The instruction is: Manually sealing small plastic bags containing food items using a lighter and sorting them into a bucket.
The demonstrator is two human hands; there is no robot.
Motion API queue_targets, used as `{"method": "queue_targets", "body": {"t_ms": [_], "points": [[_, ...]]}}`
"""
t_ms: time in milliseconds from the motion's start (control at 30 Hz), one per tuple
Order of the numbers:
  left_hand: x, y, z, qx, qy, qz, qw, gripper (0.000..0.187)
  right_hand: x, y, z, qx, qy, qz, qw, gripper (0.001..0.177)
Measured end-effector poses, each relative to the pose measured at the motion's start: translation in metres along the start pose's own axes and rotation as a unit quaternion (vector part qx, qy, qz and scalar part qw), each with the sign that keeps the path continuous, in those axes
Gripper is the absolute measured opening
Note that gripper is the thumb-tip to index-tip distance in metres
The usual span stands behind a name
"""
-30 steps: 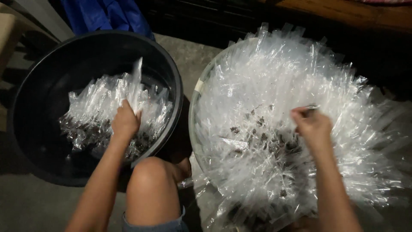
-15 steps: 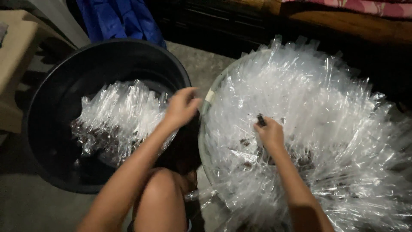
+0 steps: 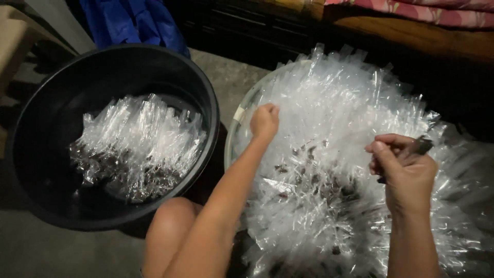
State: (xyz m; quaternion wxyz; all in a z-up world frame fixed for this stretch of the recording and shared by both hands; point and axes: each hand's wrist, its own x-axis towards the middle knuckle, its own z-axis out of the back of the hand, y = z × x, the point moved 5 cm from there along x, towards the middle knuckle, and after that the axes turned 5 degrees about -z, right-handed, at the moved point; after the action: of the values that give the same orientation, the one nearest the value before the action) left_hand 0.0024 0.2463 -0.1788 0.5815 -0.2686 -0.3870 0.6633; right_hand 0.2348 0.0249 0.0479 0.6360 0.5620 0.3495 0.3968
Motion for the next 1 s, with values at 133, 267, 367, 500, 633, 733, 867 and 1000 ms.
{"method": "queue_targets", "body": {"t_ms": [133,267,367,500,633,733,867,1000], "points": [[-0.039,-0.077,0.05,0.038,-0.062,-0.206,0.976,0.018,-0.01,0.021,0.006,0.009,0.033,0.056,0.998,0.025],[-0.07,-0.124,0.105,-0.128,0.016,-0.255,0.958,0.025,-0.022,0.036,-0.002,-0.143,0.011,0.19,0.971,0.028],[-0.084,-0.144,0.135,-0.332,0.099,-0.193,0.918,0.024,-0.025,0.034,-0.013,-0.185,0.005,0.241,0.953,0.017],[-0.101,-0.154,0.152,-0.43,0.148,-0.137,0.88,0.02,-0.025,0.023,-0.03,-0.14,0.022,0.23,0.963,0.007],[-0.117,-0.169,0.16,-0.346,0.175,-0.112,0.915,0.028,-0.034,0.03,-0.044,-0.064,0.049,0.157,0.984,0.005],[-0.13,-0.171,0.159,-0.349,0.197,-0.083,0.912,0.033,-0.032,0.022,-0.048,0.029,0.074,0.059,0.995,0.019],[-0.144,-0.169,0.152,-0.399,0.213,-0.088,0.887,0.039,-0.028,0.014,-0.047,0.123,0.096,-0.008,0.988,0.013],[-0.152,-0.174,0.151,-0.401,0.22,-0.103,0.883,0.041,-0.023,0.016,-0.046,0.156,0.119,-0.047,0.979,0.063]]}}
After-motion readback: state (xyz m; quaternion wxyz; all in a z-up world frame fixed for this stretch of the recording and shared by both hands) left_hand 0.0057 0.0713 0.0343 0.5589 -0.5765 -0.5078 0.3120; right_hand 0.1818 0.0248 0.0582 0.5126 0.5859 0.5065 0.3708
